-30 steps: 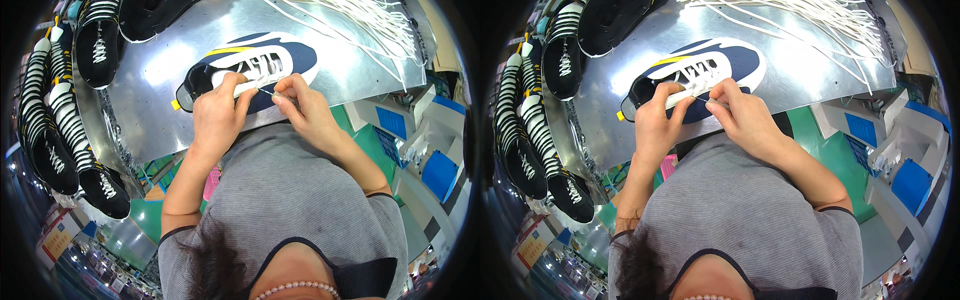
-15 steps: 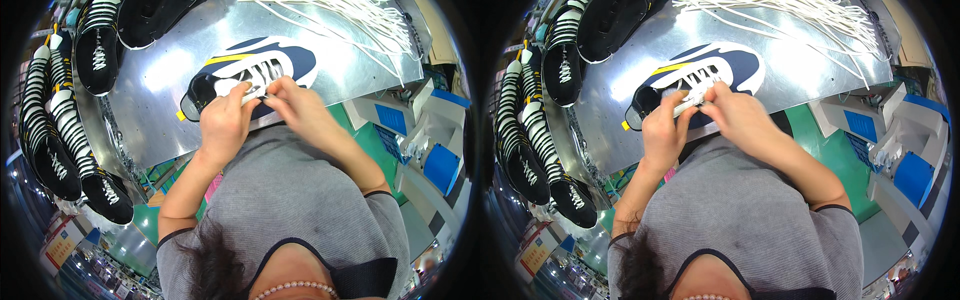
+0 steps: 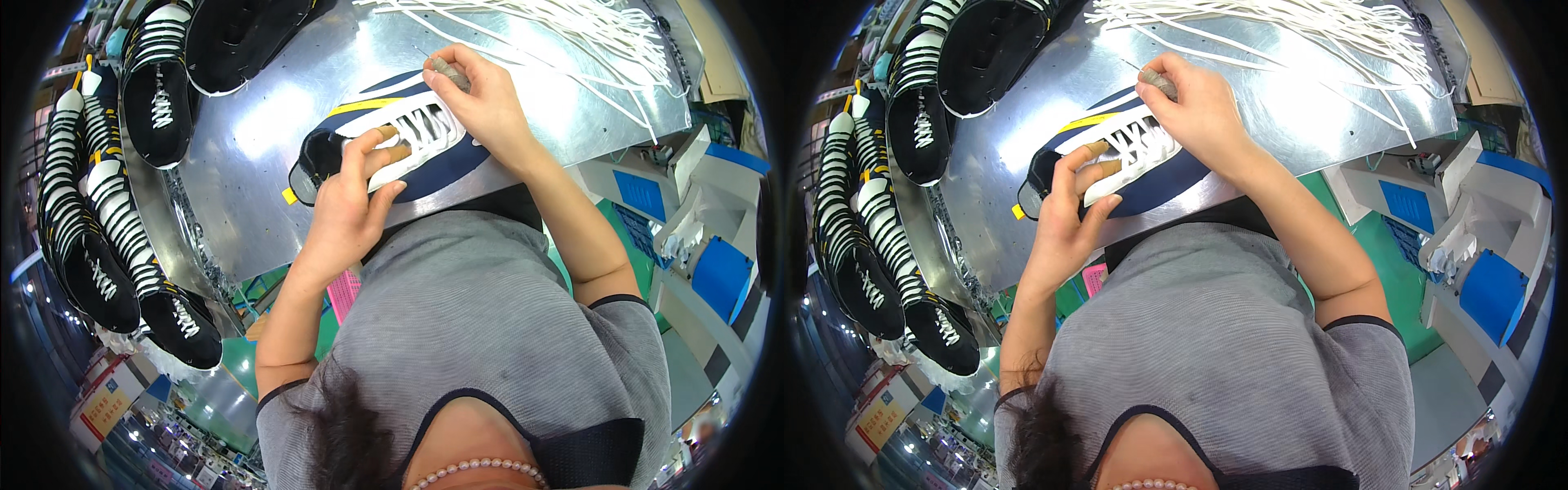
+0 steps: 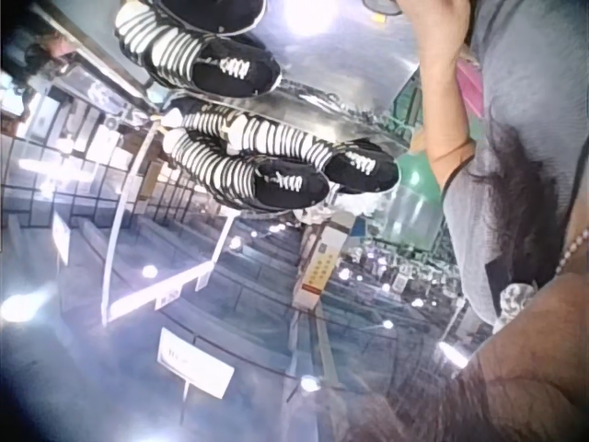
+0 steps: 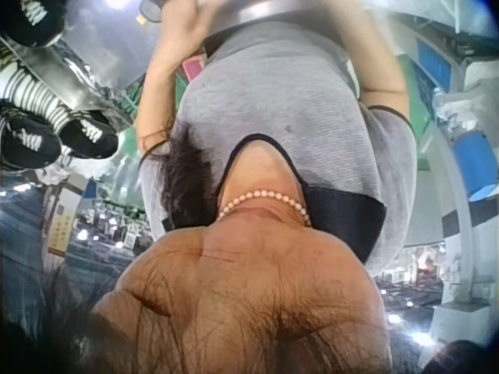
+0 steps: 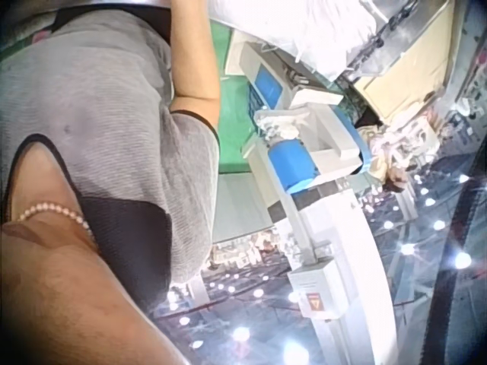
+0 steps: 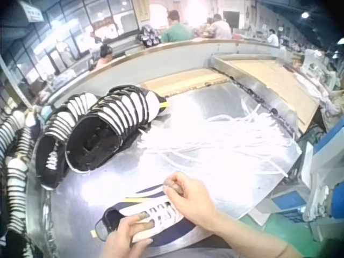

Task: The person threads white shoelaces through the eyelets of a blue and white shoe, using a small tool to push the laces through, and then places the shoe onto a stack of similar shoes.

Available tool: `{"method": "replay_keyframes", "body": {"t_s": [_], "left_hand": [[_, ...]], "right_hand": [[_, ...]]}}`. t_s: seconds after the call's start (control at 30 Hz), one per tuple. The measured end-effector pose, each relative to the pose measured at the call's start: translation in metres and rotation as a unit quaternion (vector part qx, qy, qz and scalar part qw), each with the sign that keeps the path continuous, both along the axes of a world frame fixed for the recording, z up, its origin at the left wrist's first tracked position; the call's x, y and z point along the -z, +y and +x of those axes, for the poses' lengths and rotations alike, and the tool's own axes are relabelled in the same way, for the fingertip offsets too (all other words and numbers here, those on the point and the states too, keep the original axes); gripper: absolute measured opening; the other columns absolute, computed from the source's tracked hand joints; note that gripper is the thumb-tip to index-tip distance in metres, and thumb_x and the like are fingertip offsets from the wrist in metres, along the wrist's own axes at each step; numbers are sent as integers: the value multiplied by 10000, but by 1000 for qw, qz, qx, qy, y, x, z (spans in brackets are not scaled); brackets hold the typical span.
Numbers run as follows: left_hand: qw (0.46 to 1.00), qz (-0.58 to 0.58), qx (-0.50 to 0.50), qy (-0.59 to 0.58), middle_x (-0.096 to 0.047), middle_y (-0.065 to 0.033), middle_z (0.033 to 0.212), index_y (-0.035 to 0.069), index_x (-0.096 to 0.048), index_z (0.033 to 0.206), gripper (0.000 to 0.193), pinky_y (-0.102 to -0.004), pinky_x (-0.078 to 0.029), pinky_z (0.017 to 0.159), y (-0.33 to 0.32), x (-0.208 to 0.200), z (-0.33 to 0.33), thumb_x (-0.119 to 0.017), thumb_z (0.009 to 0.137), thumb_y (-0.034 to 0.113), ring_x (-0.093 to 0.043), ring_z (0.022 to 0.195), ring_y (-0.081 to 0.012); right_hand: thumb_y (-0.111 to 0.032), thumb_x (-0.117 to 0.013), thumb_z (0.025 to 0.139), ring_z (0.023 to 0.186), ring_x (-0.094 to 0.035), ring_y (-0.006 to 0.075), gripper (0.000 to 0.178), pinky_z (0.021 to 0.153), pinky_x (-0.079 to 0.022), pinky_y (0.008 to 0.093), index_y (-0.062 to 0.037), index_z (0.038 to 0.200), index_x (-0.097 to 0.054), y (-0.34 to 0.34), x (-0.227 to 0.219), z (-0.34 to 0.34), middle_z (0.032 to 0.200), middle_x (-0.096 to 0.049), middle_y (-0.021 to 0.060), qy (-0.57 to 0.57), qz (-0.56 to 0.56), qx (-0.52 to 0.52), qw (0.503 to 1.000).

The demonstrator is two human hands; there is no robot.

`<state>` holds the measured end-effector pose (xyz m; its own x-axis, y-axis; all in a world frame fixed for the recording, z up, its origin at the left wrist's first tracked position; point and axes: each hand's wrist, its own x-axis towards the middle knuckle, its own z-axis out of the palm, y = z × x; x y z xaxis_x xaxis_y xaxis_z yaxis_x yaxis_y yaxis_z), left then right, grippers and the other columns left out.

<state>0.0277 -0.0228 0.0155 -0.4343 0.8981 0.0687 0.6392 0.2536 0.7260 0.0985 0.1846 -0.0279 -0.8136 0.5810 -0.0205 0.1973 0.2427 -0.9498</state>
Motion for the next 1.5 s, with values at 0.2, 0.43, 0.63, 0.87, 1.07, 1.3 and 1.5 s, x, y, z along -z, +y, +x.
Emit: {"method": "replay_keyframes", "body": {"t_s": [0.2, 0.43, 0.63, 0.87, 1.07, 1.3, 1.5], "left_hand": [[975, -123, -46, -182, -728, -186, 928, -27, -530, 1136, 338, -353, -527, 738, 6, -26, -15, -696, 931, 186, -717, 834, -272], [977, -190, 16, -94, -687, -121, 789, -16, -612, 1075, 245, -307, -495, 667, -8, -28, -14, -639, 964, 200, -654, 718, -191], [982, -47, -135, -125, -699, -134, 978, -20, -630, 1186, 297, -334, -500, 812, 12, -14, -7, -525, 1030, 209, -650, 847, -218], [990, -7, -132, 54, -644, -176, 967, -23, -622, 1095, 330, -426, -477, 832, 22, 1, -6, -584, 997, 290, -609, 941, -342], [988, 6, -144, 47, -642, -165, 928, -15, -620, 1050, 299, -429, -487, 794, 26, 3, -12, -612, 975, 274, -617, 909, -350], [963, 111, -42, 242, -681, -136, 1044, 19, -653, 961, 204, -419, -509, 890, 1, 6, -21, -753, 786, 48, -649, 1012, -335], [951, 132, -143, 240, -620, -189, 1208, -6, -556, 1101, 231, -411, -479, 950, -37, 10, 35, -651, 891, -7, -621, 1058, -303]], "right_hand": [[-265, -656, 911, 733, -687, 234, 250, 692, -520, 342, -34, 1005, -669, 5, 5, 1, 813, -711, 134, 32, -17, -16, 999], [-234, -670, 907, 716, -643, 188, 240, 691, -505, 323, -13, 1000, -677, 8, 0, 2, 797, -687, 100, 35, -42, -21, 998], [-179, -668, 866, 782, -673, 290, 211, 724, -517, 383, 5, 968, -687, 15, -19, 12, 852, -697, 163, -4, 84, -128, 988], [-138, -651, 840, 780, -650, 336, 201, 718, -511, 394, 18, 966, -662, 15, -15, 10, 856, -675, 182, -51, 184, -152, 970], [-125, -667, 855, 691, -618, 230, 163, 658, -493, 326, -1, 959, -644, 10, -9, 28, 784, -643, 128, -2, 106, -124, 987], [-143, -688, 921, 740, -537, 60, 140, 667, -458, 234, -18, 968, -646, 11, 0, 33, 821, -631, 11, 85, -112, -11, 990], [-52, -664, 887, 757, -564, 78, 109, 690, -442, 223, 1, 976, -629, 8, -7, 36, 834, -617, 43, 84, 39, -132, 987]]}}
